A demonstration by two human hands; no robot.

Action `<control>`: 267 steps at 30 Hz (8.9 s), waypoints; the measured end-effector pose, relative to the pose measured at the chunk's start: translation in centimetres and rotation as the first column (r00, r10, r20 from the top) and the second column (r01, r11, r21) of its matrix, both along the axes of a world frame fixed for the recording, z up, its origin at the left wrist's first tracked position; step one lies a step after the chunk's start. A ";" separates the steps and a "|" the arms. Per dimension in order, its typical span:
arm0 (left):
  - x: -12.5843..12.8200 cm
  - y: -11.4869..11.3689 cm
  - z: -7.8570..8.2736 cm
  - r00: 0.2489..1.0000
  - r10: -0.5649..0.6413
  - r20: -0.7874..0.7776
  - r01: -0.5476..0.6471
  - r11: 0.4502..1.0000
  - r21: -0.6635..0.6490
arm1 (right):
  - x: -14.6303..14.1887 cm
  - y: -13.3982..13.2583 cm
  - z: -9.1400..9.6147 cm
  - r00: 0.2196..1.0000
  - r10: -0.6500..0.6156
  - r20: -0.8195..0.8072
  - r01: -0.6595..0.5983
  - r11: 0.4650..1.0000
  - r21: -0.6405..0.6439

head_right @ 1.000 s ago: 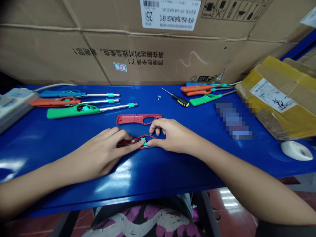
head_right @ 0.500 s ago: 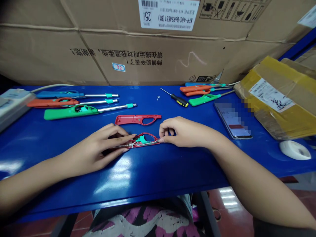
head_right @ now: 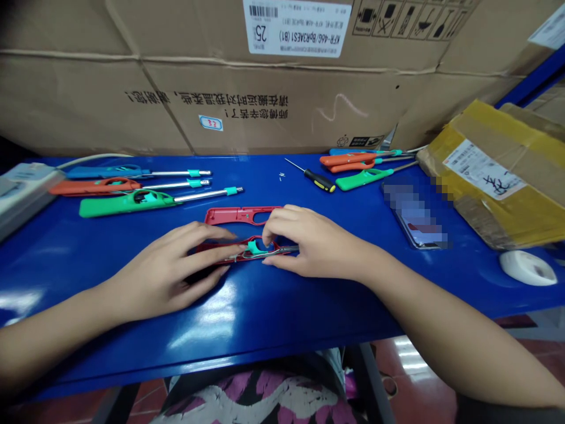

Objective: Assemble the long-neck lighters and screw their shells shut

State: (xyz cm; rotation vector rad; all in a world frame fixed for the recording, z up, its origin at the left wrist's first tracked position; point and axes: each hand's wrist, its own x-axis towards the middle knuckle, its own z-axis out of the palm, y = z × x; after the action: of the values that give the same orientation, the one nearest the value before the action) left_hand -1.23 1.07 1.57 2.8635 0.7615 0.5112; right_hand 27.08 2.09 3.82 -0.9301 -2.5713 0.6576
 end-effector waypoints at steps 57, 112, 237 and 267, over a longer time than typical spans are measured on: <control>-2.1 2.4 0.7 0.984 0.066 0.164 -0.007 0.942 -0.337 | 1.8 1.9 0.2 0.992 -0.098 0.081 0.123 0.908 -0.402; -2.5 3.4 0.9 0.974 0.109 0.199 -0.020 0.916 -0.401 | -1.4 0.8 -2.4 0.902 -0.255 -0.349 0.283 0.959 0.029; -1.3 -0.6 0.7 0.969 0.148 -0.196 -0.116 0.979 0.165 | -1.3 -0.3 -2.3 0.972 -0.034 0.234 -0.035 0.958 0.286; -1.6 1.4 1.0 0.989 0.117 -0.094 -0.134 0.971 -0.200 | -0.6 0.1 -1.8 0.975 -0.126 0.181 0.045 0.917 0.397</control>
State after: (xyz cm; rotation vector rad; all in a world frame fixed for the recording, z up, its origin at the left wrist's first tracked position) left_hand -2.85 2.47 2.56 2.6705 0.9537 0.3099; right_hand 26.52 2.21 1.97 -1.0048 -2.6726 0.0131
